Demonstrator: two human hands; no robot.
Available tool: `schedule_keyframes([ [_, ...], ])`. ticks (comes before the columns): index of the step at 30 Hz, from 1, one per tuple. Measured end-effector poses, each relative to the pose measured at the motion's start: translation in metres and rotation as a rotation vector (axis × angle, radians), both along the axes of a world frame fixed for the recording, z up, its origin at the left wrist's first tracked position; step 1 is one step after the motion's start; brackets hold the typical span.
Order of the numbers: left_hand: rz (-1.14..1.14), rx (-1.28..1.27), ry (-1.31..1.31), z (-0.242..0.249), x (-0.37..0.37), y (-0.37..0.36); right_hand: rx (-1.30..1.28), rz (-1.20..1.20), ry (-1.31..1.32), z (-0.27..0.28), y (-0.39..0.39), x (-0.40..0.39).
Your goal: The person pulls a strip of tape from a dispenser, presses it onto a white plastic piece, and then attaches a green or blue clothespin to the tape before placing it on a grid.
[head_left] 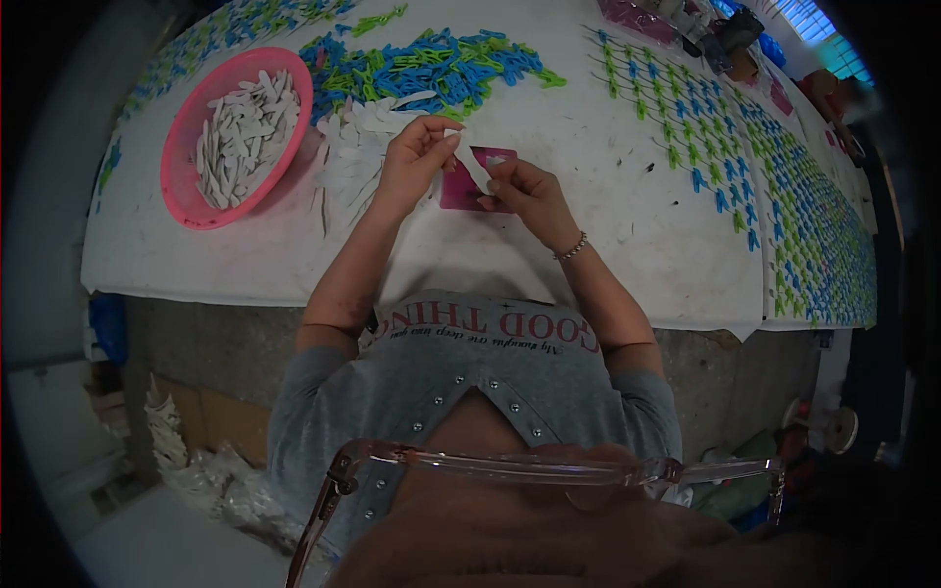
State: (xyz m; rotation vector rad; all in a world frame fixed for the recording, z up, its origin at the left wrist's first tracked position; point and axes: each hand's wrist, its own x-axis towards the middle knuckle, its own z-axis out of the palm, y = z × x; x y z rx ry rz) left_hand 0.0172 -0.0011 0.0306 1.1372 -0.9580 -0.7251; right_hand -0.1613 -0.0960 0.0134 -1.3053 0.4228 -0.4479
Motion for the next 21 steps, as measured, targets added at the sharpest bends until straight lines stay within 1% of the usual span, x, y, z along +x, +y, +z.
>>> schedule_keyframes([
  [1,-0.027,0.026,0.046,0.000,0.000,-0.002,-0.048,0.016,-0.017,-0.001,-0.002,-0.002],
  [2,-0.054,0.051,0.092,0.000,0.001,-0.004,-0.045,0.019,-0.014,0.001,-0.004,-0.005],
  [4,-0.083,0.038,0.094,0.000,0.002,-0.009,-0.427,-0.030,0.075,0.006,-0.009,-0.009],
  [5,-0.114,0.022,0.095,0.000,0.001,-0.011,-0.424,-0.025,0.075,0.007,-0.011,-0.010],
  [9,-0.092,-0.012,0.119,0.004,0.001,-0.024,-0.387,-0.069,0.045,0.004,-0.022,-0.008],
  [11,-0.152,0.007,0.073,-0.002,0.007,-0.032,-0.385,-0.079,0.035,0.002,-0.028,-0.006],
  [12,-0.144,0.006,0.072,-0.005,0.008,-0.036,-0.432,-0.108,0.058,-0.001,-0.031,-0.007],
  [14,-0.137,0.044,-0.041,-0.012,0.011,-0.042,-0.480,-0.136,0.084,-0.004,-0.034,-0.006],
  [16,-0.124,0.033,-0.078,-0.015,0.010,-0.046,-0.700,-0.188,0.109,-0.006,-0.036,-0.005],
  [17,-0.112,0.024,-0.116,-0.016,0.010,-0.046,-0.699,-0.184,0.112,-0.008,-0.037,-0.004],
  [19,-0.104,0.001,-0.128,-0.019,0.012,-0.046,-0.871,-0.246,0.135,-0.015,-0.039,-0.001],
  [21,-0.098,-0.022,-0.142,-0.023,0.015,-0.046,-0.918,-0.239,0.119,-0.019,-0.038,0.004],
])
